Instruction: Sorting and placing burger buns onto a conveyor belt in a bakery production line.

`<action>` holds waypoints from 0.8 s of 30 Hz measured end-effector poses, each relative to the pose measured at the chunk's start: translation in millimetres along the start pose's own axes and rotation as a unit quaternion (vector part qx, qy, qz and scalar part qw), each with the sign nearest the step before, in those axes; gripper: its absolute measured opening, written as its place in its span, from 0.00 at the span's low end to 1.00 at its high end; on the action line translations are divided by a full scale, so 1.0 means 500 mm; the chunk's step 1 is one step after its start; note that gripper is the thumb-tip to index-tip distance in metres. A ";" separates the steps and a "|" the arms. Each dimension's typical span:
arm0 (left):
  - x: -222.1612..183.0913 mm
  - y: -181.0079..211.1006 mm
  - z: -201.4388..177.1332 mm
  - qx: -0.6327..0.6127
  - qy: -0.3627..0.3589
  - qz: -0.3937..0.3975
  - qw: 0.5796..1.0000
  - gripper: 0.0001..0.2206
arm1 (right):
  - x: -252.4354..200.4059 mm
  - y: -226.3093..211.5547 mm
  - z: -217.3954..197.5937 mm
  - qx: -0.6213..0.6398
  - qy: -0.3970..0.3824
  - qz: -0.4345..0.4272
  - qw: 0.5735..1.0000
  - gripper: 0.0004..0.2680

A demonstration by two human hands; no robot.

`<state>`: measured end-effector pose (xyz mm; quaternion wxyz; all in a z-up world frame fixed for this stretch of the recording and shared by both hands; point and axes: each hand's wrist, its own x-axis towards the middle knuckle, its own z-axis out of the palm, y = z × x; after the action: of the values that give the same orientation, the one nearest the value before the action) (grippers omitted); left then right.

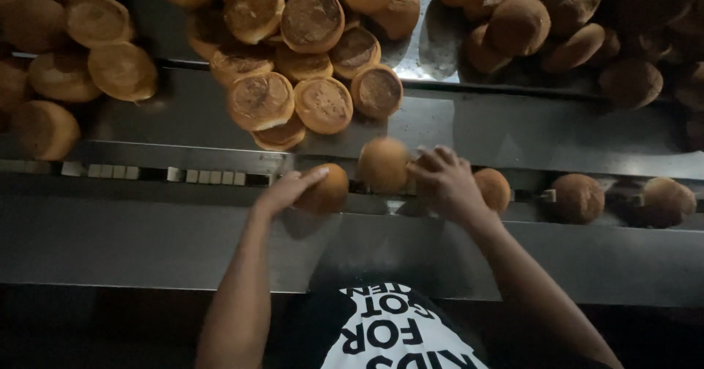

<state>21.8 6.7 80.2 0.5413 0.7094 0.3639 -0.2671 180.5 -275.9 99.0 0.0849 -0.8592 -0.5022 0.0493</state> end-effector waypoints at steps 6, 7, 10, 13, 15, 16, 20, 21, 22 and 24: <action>0.156 -0.078 0.151 0.185 0.272 0.113 0.938 0.17 | -0.085 0.025 0.095 -0.054 -0.072 0.057 0.994 0.17; 0.093 -0.024 0.172 0.185 0.272 0.113 0.937 0.17 | -0.096 0.051 0.127 -0.054 -0.072 0.057 0.994 0.17; 0.010 0.095 0.252 0.311 0.216 0.399 0.835 0.29 | -0.109 0.053 0.133 -0.150 -0.005 0.050 0.987 0.23; 0.108 0.120 0.354 0.433 0.153 0.404 0.791 0.48 | -0.106 0.047 0.081 0.213 0.065 0.235 0.946 0.19; 0.149 0.145 0.391 0.418 0.130 0.415 0.798 0.36 | -0.165 0.217 0.196 -0.032 0.125 0.009 0.992 0.20; 0.140 0.147 0.397 0.417 0.134 0.412 0.799 0.36 | -0.177 0.235 0.200 -0.031 0.126 0.004 0.992 0.20; 0.113 0.149 0.406 0.296 0.226 0.511 0.775 0.15 | -0.204 0.267 0.202 -0.070 0.118 0.067 0.988 0.21; 0.107 0.149 0.405 0.301 0.223 0.505 0.778 0.20 | -0.206 0.266 0.197 -0.091 0.102 0.091 0.986 0.21; 0.095 0.161 0.408 0.299 0.223 0.504 0.779 0.20 | -0.213 0.287 0.218 -0.091 0.100 0.090 0.987 0.21; 0.075 0.189 0.408 0.343 0.055 0.439 0.828 0.48 | -0.214 0.334 0.257 0.056 0.125 0.083 0.987 0.14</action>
<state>123.0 -195.3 50.1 0.3022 0.9479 -0.0724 -0.0697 249.0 -437.1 -59.7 0.1907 -0.8912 -0.4110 -0.0232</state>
